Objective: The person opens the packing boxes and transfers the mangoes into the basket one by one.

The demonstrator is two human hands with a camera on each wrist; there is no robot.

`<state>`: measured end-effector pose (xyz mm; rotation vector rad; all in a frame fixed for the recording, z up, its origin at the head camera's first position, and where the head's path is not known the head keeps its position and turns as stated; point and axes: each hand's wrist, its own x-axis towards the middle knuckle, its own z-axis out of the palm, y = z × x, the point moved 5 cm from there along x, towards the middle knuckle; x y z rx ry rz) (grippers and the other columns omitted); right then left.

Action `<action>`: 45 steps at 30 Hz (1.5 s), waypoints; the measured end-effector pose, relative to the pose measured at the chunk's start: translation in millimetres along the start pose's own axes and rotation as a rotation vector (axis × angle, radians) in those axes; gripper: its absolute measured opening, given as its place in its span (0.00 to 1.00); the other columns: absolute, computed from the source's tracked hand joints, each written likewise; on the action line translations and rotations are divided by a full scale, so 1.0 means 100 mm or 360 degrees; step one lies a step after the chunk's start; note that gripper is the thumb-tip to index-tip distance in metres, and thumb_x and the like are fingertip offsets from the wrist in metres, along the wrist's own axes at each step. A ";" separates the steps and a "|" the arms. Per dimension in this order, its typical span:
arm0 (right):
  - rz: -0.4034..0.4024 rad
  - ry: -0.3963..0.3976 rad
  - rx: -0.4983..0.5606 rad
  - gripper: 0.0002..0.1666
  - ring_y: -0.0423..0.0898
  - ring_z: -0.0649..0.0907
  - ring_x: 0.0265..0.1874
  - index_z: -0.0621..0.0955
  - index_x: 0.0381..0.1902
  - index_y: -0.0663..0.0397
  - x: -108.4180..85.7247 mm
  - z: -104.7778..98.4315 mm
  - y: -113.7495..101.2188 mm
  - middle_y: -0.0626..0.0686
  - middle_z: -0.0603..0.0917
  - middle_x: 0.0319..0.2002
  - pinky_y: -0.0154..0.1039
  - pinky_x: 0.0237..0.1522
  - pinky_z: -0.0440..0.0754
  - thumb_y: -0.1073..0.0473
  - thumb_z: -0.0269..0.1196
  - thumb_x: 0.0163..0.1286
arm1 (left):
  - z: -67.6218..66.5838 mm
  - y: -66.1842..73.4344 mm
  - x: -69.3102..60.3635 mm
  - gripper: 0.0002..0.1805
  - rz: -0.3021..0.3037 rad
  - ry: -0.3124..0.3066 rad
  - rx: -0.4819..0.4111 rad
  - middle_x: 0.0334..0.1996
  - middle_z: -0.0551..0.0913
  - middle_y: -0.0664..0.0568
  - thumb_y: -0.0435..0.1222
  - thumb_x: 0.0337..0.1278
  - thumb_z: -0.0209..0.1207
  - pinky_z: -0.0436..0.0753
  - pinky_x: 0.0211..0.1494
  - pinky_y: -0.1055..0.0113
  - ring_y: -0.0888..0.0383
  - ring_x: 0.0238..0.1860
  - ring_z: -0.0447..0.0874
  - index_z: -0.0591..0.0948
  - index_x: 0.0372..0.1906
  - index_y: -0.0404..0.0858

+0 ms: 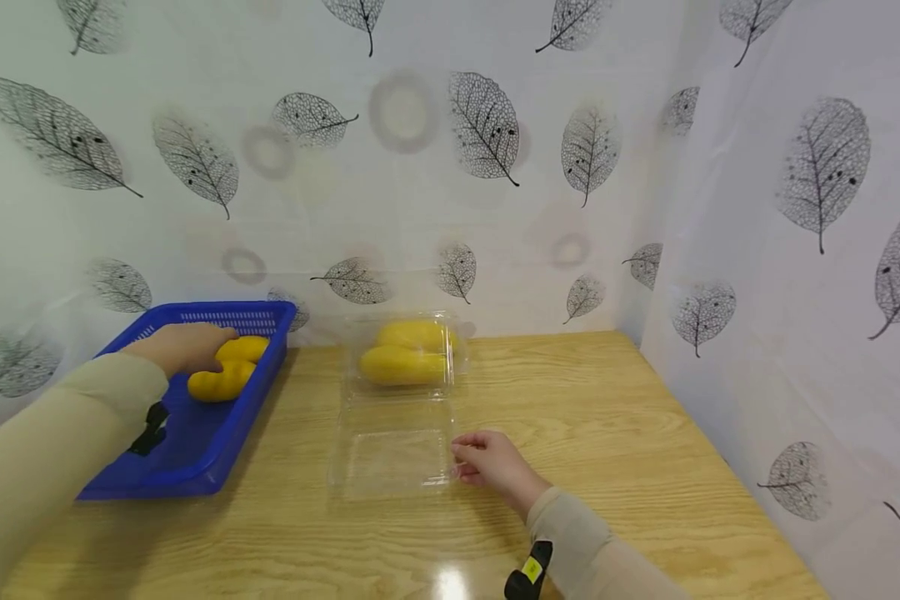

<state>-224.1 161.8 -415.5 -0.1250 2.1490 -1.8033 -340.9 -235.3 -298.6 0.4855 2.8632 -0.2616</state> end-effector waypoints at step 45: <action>0.0004 -0.0030 0.0025 0.23 0.43 0.80 0.31 0.70 0.54 0.77 0.03 0.05 0.00 0.59 0.79 0.36 0.35 0.35 0.81 0.61 0.53 0.71 | 0.22 1.54 -0.50 0.16 0.0488 0.0490 0.0219 0.29 0.76 0.49 0.38 0.50 0.65 0.77 0.21 0.59 0.53 0.22 0.75 0.75 0.43 0.39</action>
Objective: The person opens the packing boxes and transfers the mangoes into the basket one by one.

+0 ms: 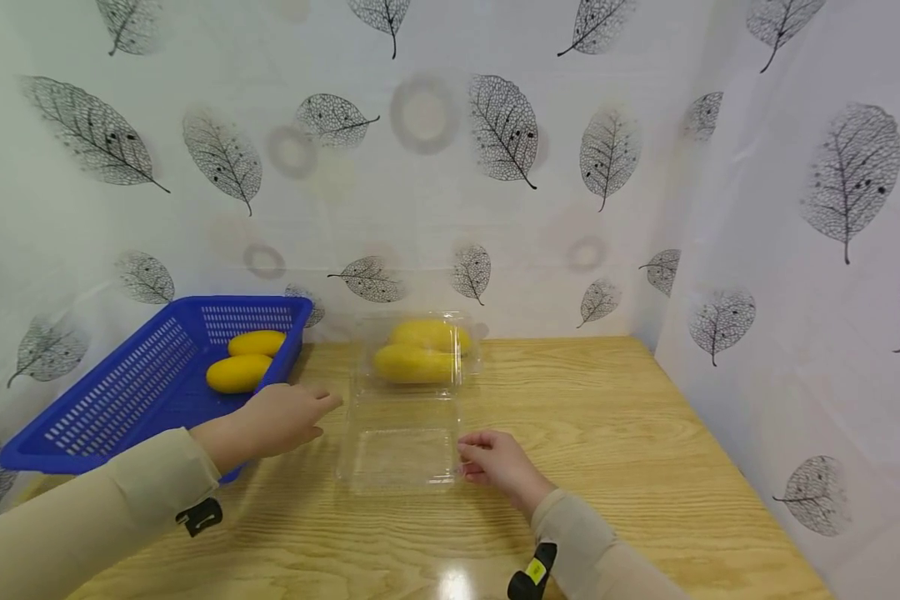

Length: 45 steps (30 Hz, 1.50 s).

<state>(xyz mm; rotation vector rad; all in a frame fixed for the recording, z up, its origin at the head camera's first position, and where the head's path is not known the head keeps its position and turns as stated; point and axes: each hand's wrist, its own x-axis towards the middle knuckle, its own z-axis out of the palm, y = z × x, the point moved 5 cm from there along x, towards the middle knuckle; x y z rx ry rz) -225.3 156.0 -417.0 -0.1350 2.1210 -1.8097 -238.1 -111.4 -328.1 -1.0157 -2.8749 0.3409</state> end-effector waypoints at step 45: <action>-0.0001 0.0054 -0.0005 0.22 0.43 0.81 0.31 0.69 0.53 0.78 -0.18 -0.35 0.10 0.55 0.80 0.32 0.36 0.35 0.81 0.62 0.53 0.70 | 0.38 0.62 0.11 0.25 -0.0374 -0.0051 -0.0392 0.31 0.82 0.43 0.50 0.63 0.52 0.80 0.27 0.55 0.47 0.31 0.82 0.76 0.49 0.31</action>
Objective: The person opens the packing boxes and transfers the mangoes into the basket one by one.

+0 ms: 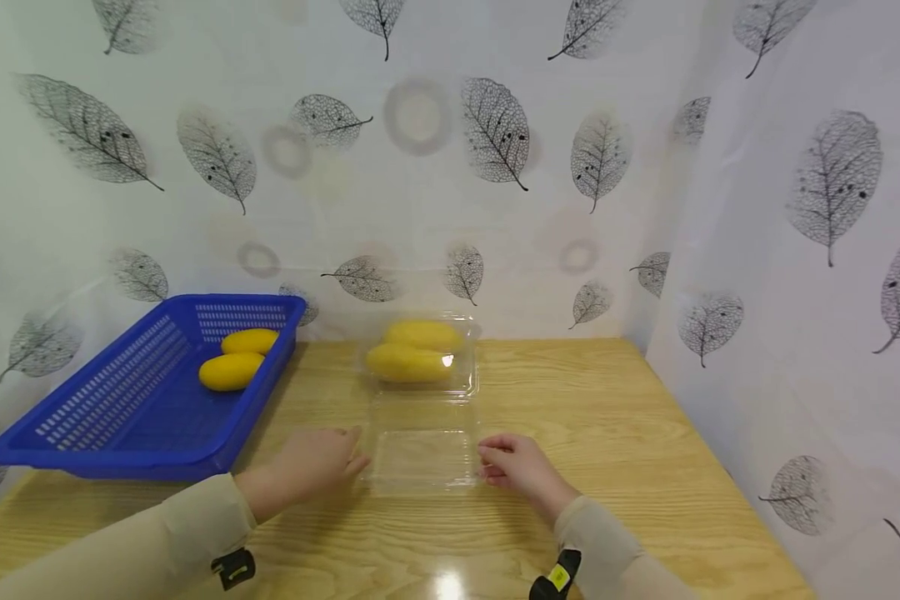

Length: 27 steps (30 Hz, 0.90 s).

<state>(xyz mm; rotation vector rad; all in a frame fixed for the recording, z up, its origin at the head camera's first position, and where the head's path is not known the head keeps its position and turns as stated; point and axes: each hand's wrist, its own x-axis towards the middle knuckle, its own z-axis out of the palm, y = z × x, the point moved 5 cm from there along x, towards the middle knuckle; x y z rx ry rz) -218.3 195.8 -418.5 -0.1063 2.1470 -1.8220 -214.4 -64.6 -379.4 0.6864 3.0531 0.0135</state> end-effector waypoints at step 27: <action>0.0073 0.0172 0.0007 0.24 0.40 0.81 0.30 0.68 0.56 0.77 -0.16 -0.47 0.08 0.54 0.78 0.34 0.32 0.32 0.81 0.61 0.53 0.71 | 0.09 0.39 0.22 0.45 0.0136 -0.0117 -0.0157 0.52 0.79 0.41 0.65 0.56 0.46 0.81 0.29 0.60 0.47 0.46 0.81 0.64 0.66 0.32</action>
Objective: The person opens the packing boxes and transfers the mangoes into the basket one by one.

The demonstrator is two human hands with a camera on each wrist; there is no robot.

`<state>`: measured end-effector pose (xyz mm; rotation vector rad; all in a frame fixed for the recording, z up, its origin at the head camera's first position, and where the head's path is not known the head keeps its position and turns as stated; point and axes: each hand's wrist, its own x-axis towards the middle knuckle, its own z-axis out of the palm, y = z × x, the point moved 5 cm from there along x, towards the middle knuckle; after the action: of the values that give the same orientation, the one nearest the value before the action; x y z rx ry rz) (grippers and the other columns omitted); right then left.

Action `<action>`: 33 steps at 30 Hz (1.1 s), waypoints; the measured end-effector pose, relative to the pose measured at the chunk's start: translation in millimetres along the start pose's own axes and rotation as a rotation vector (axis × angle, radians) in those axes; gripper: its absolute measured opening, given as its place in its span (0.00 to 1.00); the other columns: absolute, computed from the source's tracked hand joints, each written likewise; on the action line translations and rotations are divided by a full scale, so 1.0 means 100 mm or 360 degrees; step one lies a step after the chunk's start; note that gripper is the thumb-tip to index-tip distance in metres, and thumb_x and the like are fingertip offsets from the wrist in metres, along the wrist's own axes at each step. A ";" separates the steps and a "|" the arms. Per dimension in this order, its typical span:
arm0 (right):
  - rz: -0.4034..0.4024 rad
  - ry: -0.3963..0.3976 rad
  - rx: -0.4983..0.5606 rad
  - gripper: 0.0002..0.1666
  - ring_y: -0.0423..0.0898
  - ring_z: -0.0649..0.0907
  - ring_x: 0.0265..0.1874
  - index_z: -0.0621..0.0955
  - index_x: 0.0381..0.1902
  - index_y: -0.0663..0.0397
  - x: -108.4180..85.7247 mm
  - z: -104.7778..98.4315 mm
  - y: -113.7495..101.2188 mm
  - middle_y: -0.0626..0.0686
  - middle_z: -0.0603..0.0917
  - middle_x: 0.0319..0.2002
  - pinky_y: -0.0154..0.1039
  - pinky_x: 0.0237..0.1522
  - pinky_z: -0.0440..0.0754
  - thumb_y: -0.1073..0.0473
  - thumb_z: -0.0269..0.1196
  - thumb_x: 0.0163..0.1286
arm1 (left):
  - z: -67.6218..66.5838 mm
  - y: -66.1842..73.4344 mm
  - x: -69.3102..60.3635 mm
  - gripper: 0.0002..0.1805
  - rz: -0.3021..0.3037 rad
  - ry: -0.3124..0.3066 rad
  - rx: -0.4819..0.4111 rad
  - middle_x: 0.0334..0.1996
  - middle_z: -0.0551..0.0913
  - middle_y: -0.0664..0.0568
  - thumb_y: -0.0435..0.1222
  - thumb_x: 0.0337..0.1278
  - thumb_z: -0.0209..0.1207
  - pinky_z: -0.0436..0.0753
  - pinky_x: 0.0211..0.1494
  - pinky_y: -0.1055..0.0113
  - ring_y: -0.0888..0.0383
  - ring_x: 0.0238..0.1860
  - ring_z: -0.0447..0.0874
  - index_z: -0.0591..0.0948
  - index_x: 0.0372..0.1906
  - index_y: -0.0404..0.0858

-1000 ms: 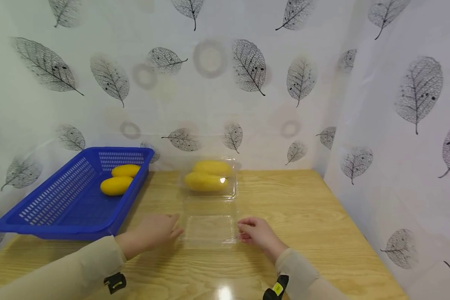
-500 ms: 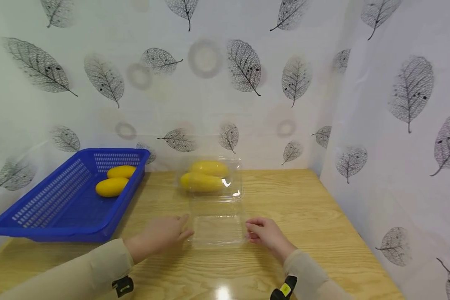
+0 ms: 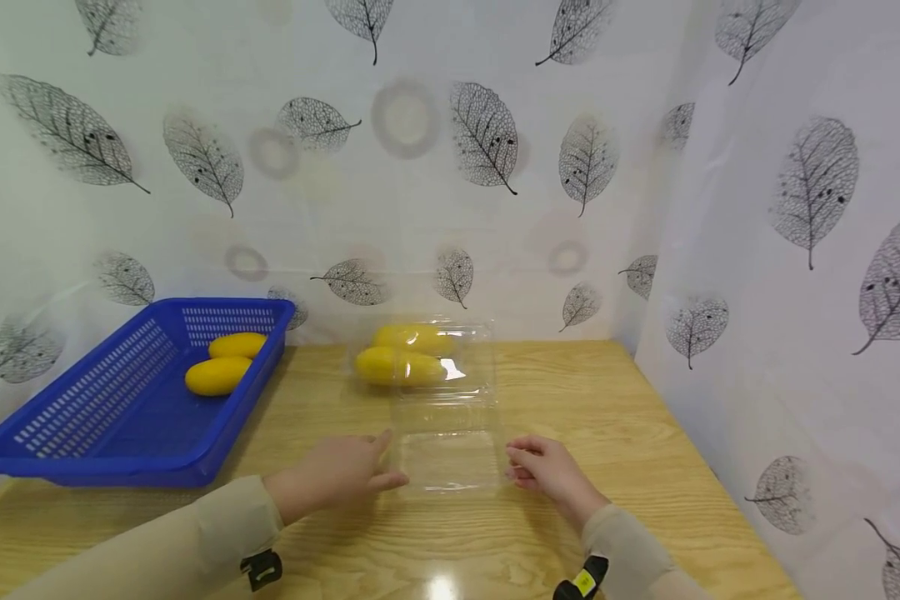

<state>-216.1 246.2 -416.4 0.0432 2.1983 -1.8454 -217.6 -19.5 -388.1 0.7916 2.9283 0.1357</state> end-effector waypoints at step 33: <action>0.0012 0.0140 -0.0009 0.22 0.39 0.81 0.28 0.69 0.55 0.78 -0.06 -0.36 0.09 0.51 0.81 0.32 0.31 0.30 0.81 0.62 0.53 0.71 | 0.00 0.09 0.53 0.62 0.0104 -0.0144 -0.0333 0.72 0.43 0.39 0.69 0.40 0.57 0.75 0.54 0.55 0.41 0.58 0.70 0.47 0.73 0.35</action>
<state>-215.5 283.9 -418.0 0.1341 2.2580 -1.8669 -258.6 15.2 -390.9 0.8367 2.7467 0.3938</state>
